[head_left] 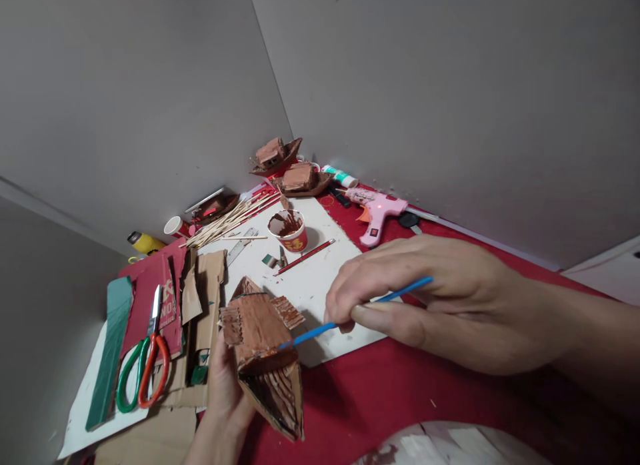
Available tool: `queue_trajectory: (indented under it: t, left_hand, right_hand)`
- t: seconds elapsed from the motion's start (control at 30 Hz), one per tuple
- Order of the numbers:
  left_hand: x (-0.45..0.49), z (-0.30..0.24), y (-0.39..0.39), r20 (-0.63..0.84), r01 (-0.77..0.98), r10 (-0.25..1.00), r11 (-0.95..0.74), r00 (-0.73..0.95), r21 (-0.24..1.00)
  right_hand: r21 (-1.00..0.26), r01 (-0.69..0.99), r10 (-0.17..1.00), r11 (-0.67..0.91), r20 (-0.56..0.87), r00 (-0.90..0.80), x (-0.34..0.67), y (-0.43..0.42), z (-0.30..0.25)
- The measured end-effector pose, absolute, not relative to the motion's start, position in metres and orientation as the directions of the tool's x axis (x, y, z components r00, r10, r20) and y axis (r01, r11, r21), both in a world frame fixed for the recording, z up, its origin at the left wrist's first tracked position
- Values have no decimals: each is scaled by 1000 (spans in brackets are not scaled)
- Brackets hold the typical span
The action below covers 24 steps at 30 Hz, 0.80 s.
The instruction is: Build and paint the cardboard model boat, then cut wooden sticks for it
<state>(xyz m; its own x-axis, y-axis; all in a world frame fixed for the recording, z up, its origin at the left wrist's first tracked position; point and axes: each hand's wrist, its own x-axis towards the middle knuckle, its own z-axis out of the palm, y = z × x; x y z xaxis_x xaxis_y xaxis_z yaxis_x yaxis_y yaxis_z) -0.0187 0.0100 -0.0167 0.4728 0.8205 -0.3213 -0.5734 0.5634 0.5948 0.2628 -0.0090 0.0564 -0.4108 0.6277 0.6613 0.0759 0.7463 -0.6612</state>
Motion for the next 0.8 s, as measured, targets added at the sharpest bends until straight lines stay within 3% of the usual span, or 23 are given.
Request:
queue_trajectory:
  t: [0.17, 0.47, 0.8]
  left_hand:
    - [-20, -18, 9, -242, -578, 802, 571, 547, 583]
    - [-9, -9, 6, -515, -549, 805, 583, 294, 599]
    - [-9, -12, 6, -476, -539, 801, 598, 363, 594]
  right_hand:
    - [-662, 39, 612, 748, 666, -426, 261, -9, 58]
    - [-650, 40, 575, 758, 640, -510, 257, -2, 52]
    - [-611, -16, 541, 792, 713, -445, 255, -4, 53]
